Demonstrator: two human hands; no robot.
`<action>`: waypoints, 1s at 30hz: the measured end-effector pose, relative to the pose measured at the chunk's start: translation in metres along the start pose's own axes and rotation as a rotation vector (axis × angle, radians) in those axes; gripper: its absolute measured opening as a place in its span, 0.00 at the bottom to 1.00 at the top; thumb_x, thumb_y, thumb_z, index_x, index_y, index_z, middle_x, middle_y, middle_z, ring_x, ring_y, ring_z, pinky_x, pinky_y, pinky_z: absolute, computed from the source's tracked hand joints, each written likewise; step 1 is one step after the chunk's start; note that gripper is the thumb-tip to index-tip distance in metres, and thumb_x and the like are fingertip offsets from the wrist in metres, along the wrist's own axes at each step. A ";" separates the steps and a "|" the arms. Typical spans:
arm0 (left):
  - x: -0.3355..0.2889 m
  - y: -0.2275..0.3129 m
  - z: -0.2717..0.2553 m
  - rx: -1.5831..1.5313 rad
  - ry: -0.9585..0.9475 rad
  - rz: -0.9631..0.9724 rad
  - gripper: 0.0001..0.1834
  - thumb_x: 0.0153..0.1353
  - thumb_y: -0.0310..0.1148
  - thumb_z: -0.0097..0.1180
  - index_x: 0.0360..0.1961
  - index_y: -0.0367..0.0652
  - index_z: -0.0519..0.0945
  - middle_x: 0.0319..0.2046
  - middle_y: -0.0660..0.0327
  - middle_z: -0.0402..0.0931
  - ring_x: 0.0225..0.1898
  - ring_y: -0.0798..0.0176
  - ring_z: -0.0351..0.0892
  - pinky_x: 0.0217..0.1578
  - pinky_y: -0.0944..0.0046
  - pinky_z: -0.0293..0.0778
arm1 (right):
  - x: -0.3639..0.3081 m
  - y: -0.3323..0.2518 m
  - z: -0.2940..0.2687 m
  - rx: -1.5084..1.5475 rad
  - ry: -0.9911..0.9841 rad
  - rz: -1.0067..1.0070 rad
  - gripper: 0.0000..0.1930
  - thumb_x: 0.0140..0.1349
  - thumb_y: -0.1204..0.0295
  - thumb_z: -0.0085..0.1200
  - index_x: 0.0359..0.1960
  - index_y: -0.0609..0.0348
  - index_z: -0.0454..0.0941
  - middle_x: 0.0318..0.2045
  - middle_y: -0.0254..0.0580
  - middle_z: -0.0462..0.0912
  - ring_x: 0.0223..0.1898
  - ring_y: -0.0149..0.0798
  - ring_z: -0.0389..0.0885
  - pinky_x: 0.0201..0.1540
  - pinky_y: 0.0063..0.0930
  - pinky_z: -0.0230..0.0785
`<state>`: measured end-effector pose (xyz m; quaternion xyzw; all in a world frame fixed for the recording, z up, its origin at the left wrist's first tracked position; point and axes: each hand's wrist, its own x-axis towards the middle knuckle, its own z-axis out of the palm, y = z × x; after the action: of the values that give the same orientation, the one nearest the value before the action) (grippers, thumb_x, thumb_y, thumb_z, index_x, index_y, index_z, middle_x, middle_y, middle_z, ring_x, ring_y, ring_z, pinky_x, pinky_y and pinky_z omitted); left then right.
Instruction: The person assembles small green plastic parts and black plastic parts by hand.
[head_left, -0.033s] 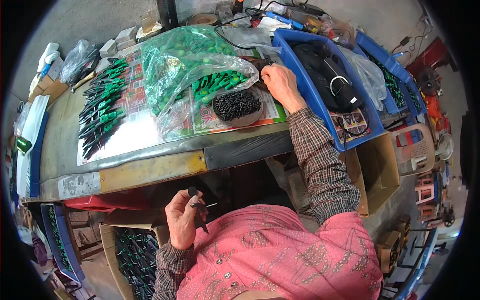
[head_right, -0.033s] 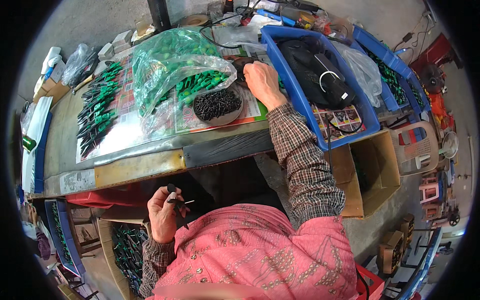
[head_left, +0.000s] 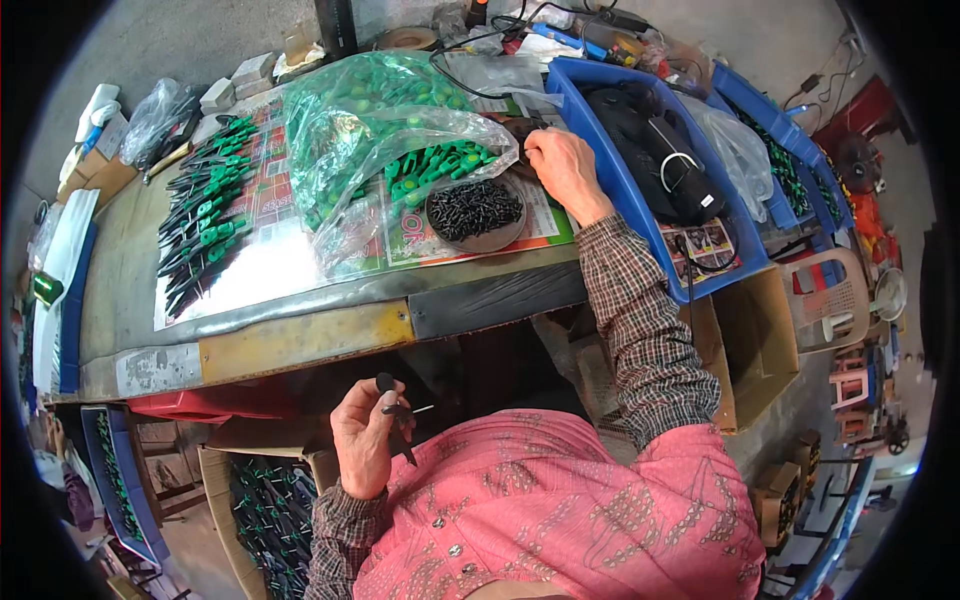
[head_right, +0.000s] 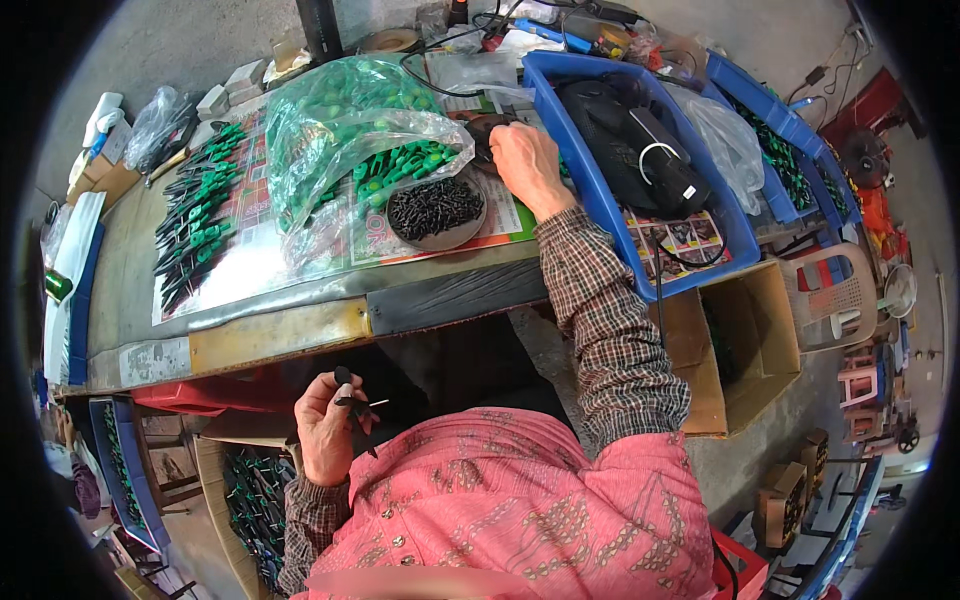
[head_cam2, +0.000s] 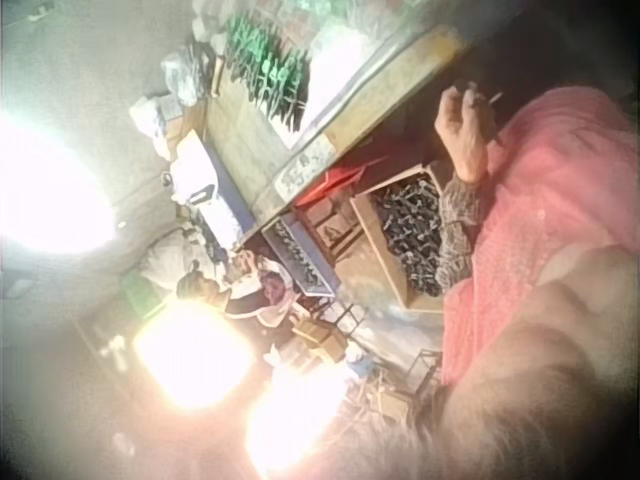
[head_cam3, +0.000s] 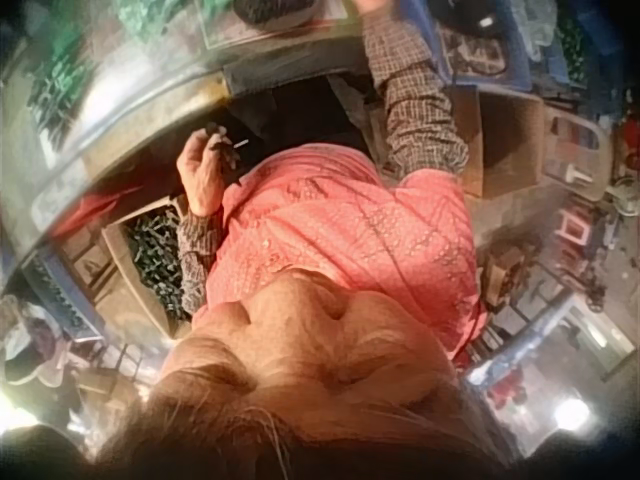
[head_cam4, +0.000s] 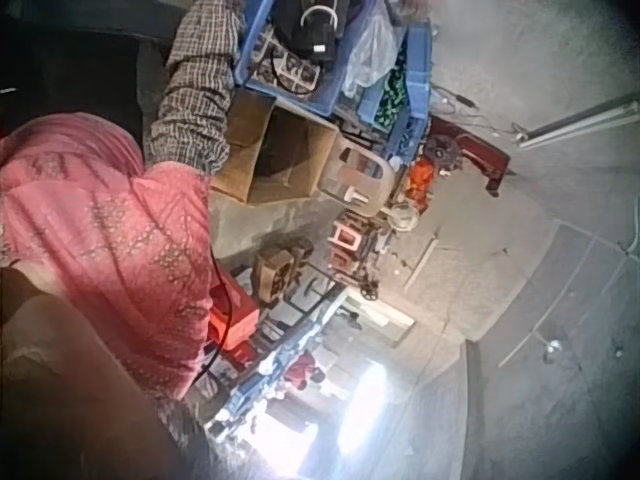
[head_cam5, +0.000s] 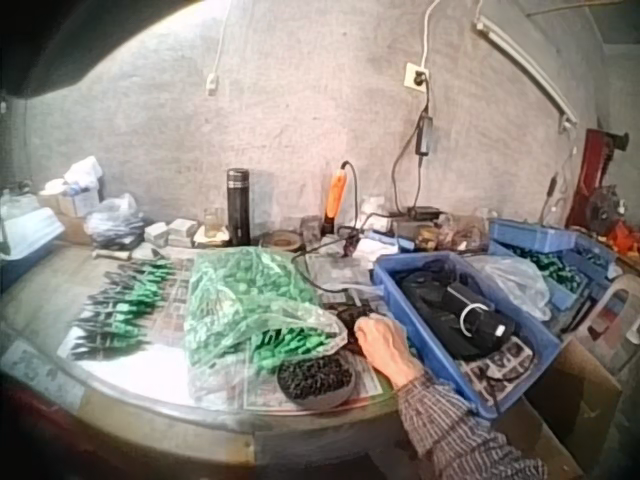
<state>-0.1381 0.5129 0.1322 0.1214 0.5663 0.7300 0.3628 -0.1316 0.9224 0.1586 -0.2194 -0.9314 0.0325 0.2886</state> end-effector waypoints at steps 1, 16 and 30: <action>-0.001 0.000 0.000 0.007 -0.010 0.013 0.09 0.66 0.32 0.54 0.39 0.36 0.76 0.29 0.61 0.75 0.22 0.70 0.73 0.22 0.71 0.72 | -0.001 0.001 -0.002 0.013 -0.001 0.032 0.06 0.56 0.70 0.55 0.33 0.57 0.81 0.32 0.45 0.83 0.38 0.51 0.81 0.40 0.43 0.71; -0.002 0.004 0.006 0.011 -0.016 0.023 0.10 0.64 0.29 0.56 0.43 0.34 0.76 0.27 0.64 0.75 0.23 0.73 0.73 0.24 0.73 0.70 | -0.068 -0.109 -0.080 0.680 0.032 -0.010 0.06 0.59 0.80 0.56 0.37 0.63 0.82 0.29 0.36 0.79 0.28 0.26 0.74 0.30 0.20 0.66; -0.020 -0.002 -0.004 -0.102 -0.035 -0.019 0.09 0.62 0.28 0.59 0.42 0.35 0.78 0.27 0.68 0.76 0.24 0.80 0.70 0.24 0.78 0.67 | -0.140 -0.192 -0.057 1.156 -0.544 -0.129 0.06 0.55 0.81 0.60 0.34 0.63 0.80 0.28 0.41 0.80 0.29 0.35 0.79 0.32 0.25 0.70</action>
<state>-0.1253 0.4973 0.1336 0.1099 0.5231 0.7522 0.3852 -0.0718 0.6859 0.1691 0.0444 -0.8149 0.5664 0.1150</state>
